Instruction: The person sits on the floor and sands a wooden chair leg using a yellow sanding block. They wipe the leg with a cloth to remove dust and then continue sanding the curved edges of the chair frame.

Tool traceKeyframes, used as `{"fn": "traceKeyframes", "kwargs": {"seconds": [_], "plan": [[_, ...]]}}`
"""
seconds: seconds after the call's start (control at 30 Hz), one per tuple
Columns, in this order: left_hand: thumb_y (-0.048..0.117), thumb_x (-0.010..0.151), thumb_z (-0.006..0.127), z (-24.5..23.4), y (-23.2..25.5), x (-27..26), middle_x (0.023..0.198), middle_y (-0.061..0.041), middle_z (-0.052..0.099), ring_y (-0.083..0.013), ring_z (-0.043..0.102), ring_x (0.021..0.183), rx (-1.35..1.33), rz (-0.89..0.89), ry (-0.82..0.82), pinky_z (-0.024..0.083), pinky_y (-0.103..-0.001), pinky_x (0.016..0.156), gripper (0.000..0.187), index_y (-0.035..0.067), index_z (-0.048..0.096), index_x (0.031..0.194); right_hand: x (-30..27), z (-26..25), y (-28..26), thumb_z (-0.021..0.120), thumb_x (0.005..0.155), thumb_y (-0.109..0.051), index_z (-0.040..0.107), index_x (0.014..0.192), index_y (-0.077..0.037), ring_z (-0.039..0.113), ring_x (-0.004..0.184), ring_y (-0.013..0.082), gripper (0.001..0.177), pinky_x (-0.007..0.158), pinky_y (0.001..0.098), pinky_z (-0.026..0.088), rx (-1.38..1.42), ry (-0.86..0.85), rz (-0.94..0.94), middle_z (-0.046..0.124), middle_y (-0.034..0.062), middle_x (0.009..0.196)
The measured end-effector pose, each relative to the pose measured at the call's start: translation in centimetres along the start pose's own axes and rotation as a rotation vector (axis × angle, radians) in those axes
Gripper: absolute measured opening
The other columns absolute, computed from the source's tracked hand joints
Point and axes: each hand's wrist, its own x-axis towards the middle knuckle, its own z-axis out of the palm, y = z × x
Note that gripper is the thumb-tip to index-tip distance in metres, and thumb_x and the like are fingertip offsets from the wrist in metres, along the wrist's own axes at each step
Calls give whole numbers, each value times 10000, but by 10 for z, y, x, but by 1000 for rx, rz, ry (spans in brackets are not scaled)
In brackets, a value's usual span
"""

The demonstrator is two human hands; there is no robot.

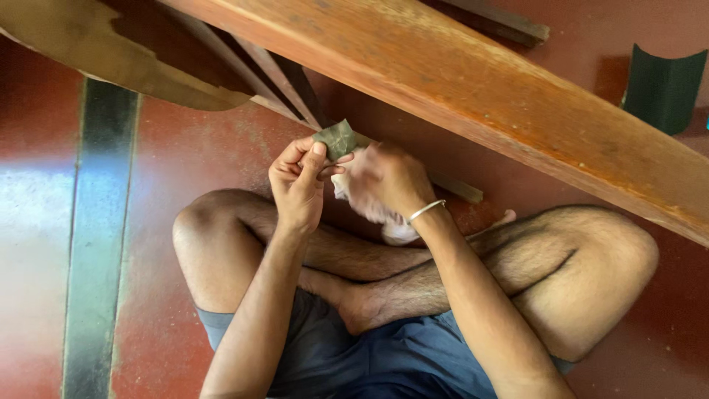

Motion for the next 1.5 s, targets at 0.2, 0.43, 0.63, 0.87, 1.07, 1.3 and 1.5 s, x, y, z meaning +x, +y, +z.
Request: {"fn": "traceKeyframes", "kwargs": {"seconds": [0.2, 0.43, 0.63, 0.87, 1.07, 1.3, 1.5], "plan": [[95, 1080, 607, -8, 4, 3, 989, -130, 758, -205, 762, 883, 49, -2, -8, 602, -295, 717, 155, -21, 660, 1168, 4, -14, -20, 771, 929, -149, 637, 1241, -72, 711, 1074, 201, 348, 990, 351, 581, 519, -73, -152, 732, 68, 1138], [115, 1078, 613, -5, 5, 0, 889, -126, 771, -122, 674, 717, 300, -22, -58, 515, -236, 629, 169, -30, 678, 1136, -2, -24, -26, 729, 985, 4, 672, 1193, 13, 677, 961, 96, 216, 868, 252, 588, 897, 56, -8, 718, 59, 1053], [51, 1031, 679, -11, 0, -3, 911, -109, 748, -128, 725, 836, 367, -116, -351, 593, -261, 763, 85, -5, 639, 981, -4, -14, -18, 760, 968, 21, 668, 1142, 11, 682, 894, 76, 197, 823, 219, 588, 985, 223, 38, 728, 53, 999], [36, 1008, 651, -2, 5, -1, 915, -94, 756, -117, 709, 796, 278, -186, -290, 556, -246, 708, 95, -6, 677, 1089, -6, -20, -30, 724, 949, -10, 664, 1132, -9, 671, 831, 55, 192, 723, 210, 589, 1027, 48, 120, 711, 20, 946], [5, 966, 676, 8, 12, -4, 973, -25, 715, -52, 605, 798, 217, -103, -166, 469, -189, 665, 205, 16, 637, 1168, -7, -18, -28, 744, 976, -12, 693, 1081, 12, 676, 889, 56, 120, 792, 206, 583, 1025, 43, 52, 725, 30, 976], [-1, 1015, 705, -9, 4, 0, 885, -48, 704, -58, 613, 716, 293, -65, -182, 482, -207, 615, 81, -21, 679, 1090, -7, -17, -27, 746, 934, 1, 715, 1041, -9, 676, 842, 44, 111, 755, 200, 583, 920, -29, 103, 731, 7, 937], [-11, 998, 697, -13, -1, -1, 918, -27, 695, -47, 623, 776, 266, -44, -192, 501, -202, 658, 113, -3, 661, 1104, -6, -13, -22, 765, 920, -5, 715, 1034, -21, 641, 806, 31, 125, 721, 191, 546, 839, -47, 75, 716, -8, 913]]}}
